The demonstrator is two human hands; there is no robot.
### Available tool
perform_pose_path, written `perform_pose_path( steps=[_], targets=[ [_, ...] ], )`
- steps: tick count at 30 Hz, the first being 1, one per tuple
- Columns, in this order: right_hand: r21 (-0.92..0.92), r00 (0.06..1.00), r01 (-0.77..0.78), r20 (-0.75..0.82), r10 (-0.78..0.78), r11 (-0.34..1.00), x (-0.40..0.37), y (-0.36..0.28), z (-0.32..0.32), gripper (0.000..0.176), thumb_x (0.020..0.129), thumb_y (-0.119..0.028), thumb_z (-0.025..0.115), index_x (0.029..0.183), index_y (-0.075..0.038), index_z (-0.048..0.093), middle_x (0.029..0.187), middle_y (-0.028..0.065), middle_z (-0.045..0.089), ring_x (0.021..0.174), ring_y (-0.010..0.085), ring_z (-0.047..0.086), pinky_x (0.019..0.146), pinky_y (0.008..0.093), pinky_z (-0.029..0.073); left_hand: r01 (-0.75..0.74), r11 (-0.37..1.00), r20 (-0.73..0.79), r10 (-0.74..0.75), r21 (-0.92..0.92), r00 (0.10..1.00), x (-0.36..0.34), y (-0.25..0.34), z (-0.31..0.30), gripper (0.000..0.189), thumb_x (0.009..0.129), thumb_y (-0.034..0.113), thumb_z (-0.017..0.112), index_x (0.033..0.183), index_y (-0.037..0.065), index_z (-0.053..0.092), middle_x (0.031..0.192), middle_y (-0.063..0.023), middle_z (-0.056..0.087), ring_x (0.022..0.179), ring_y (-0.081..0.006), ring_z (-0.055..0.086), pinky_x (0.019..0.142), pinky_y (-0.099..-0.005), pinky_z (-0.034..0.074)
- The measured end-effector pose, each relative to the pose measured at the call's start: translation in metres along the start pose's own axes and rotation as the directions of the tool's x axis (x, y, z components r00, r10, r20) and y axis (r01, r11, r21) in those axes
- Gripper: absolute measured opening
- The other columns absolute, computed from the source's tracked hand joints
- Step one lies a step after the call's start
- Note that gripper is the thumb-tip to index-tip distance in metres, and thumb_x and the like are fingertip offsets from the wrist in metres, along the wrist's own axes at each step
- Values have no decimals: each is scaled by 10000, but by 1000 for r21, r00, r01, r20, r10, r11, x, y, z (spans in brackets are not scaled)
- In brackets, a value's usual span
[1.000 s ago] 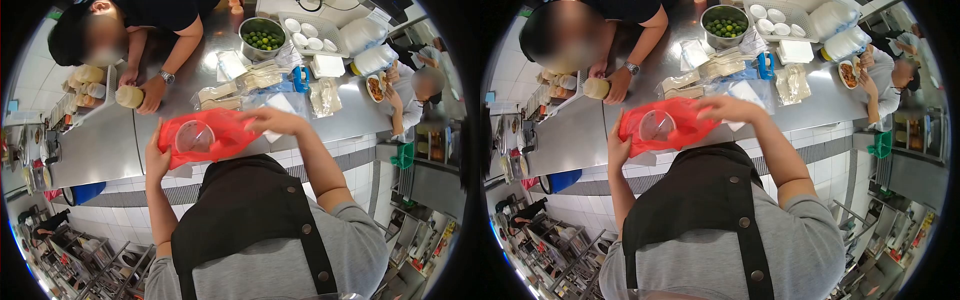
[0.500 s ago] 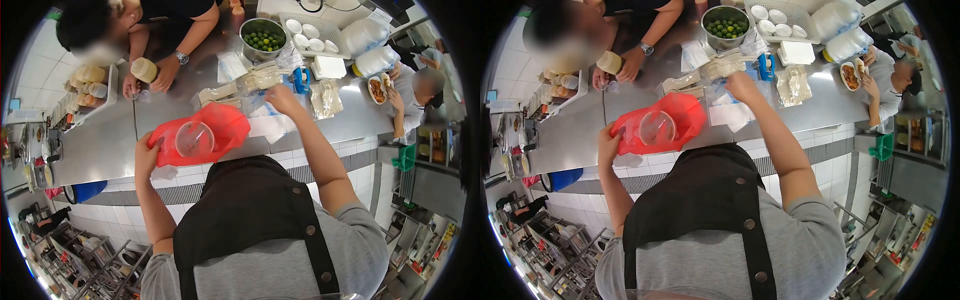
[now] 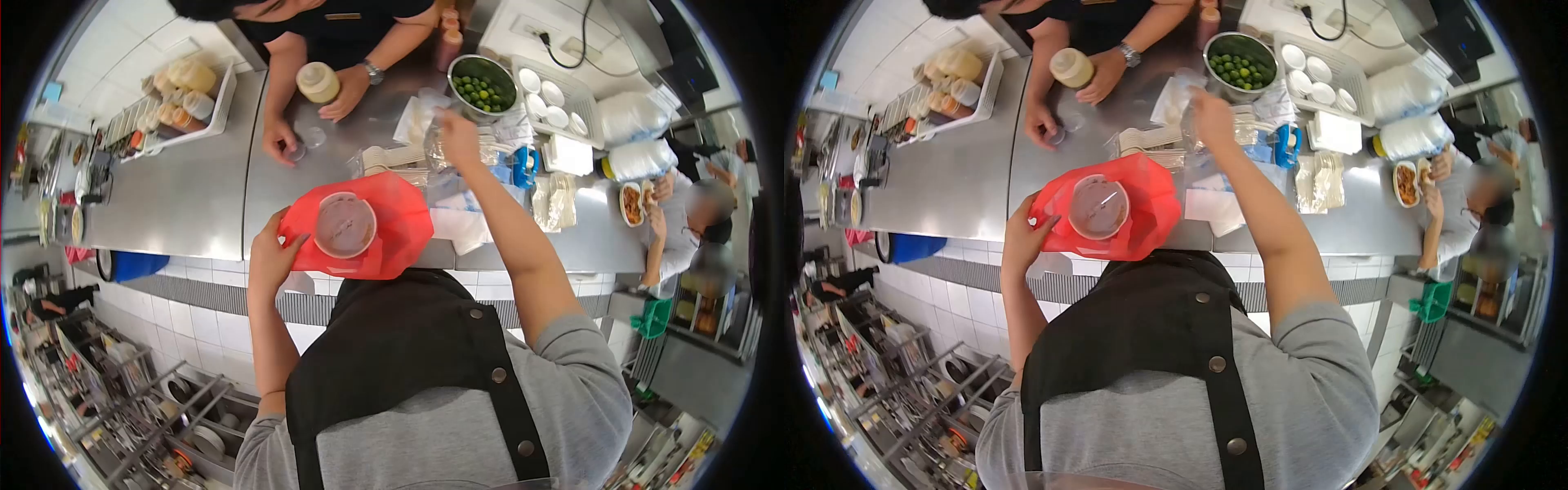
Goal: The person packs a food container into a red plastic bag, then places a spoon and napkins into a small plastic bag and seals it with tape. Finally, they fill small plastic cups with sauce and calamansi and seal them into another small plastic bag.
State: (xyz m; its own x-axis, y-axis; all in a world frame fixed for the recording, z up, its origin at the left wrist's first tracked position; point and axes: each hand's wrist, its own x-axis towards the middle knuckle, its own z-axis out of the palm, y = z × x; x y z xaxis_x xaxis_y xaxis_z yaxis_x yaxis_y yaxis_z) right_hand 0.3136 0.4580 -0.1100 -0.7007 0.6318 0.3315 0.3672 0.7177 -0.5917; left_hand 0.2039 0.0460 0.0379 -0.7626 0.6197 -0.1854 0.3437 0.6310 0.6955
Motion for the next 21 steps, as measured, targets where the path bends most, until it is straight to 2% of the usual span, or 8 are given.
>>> perform_pose_path(
  steps=[1, 3, 4, 5, 8, 15, 18, 21],
  targets=[
    [117, 993, -17, -116, 30, 993, 3, 5, -13, 297, 888, -78, 651, 1180, -101, 703, 1031, 161, 743, 874, 293, 728, 779, 368, 557, 4, 1000, -23, -4, -16, 1000, -3, 2, -1, 562, 824, 147, 772, 1328, -11, 583, 1205, -232, 682, 1106, -369, 669, 918, -400, 528],
    [439, 945, -319, 76, 320, 840, 5, -3, -50, 233, 925, -91, 669, 1152, -45, 698, 1048, 127, 742, 896, 220, 720, 781, 321, 550, 12, 999, -68, -15, -37, 998, -7, 4, -2, 560, 826, 148, 771, 1327, -16, 585, 1224, -229, 675, 1122, -369, 660, 928, -406, 522],
    [631, 897, -417, 169, 409, 654, 5, -12, -68, 211, 941, -98, 676, 1135, -16, 695, 1054, 111, 740, 909, 187, 715, 785, 304, 549, 18, 999, -88, -22, -41, 996, -8, 5, -3, 563, 827, 153, 772, 1330, -17, 584, 1229, -228, 672, 1126, -369, 657, 930, -409, 520],
    [877, 886, -379, 251, 389, 296, -2, -28, -84, 201, 952, -108, 677, 1112, 13, 691, 1054, 95, 737, 927, 160, 710, 796, 300, 555, 24, 999, -105, -28, -42, 994, -9, 6, -3, 567, 828, 158, 772, 1332, -18, 582, 1235, -227, 669, 1131, -369, 653, 932, -411, 517],
    [896, 873, -428, 377, 310, 117, -16, -67, -119, 193, 946, -108, 688, 1084, 27, 684, 1069, 96, 732, 952, 181, 711, 842, 328, 573, -31, 998, -173, 21, -56, 985, -7, 14, -2, 534, 833, 170, 769, 1306, -10, 601, 1217, -218, 674, 1117, -370, 650, 919, -411, 516],
    [830, 789, -557, 542, 289, -33, -31, -126, -130, 165, 944, -112, 686, 1055, 10, 698, 1022, 103, 743, 880, 169, 726, 787, 343, 597, -95, 995, -223, 84, -37, 971, 4, 21, -2, 403, 838, 181, 767, 1195, 31, 659, 1010, -197, 716, 932, -352, 695, 795, -409, 536],
    [796, 776, -597, 604, 181, -97, -36, -137, -123, 149, 950, -116, 673, 1042, -3, 702, 1017, 91, 744, 880, 174, 730, 777, 346, 608, -69, 996, -212, 57, -50, 976, 5, 21, 0, 320, 836, 102, 759, 1123, -16, 682, 807, -113, 702, 600, -139, 545, 589, -289, 466],
    [796, 762, -605, 578, 290, 1, -47, -164, -115, 134, 959, -109, 654, 1033, -8, 702, 973, 72, 738, 795, 148, 706, 697, 294, 572, -62, 994, -192, 44, -90, 980, 5, 11, 5, 251, 860, 90, 743, 1075, -29, 693, 722, -96, 658, 611, -94, 530, 582, -268, 453]
  ],
)
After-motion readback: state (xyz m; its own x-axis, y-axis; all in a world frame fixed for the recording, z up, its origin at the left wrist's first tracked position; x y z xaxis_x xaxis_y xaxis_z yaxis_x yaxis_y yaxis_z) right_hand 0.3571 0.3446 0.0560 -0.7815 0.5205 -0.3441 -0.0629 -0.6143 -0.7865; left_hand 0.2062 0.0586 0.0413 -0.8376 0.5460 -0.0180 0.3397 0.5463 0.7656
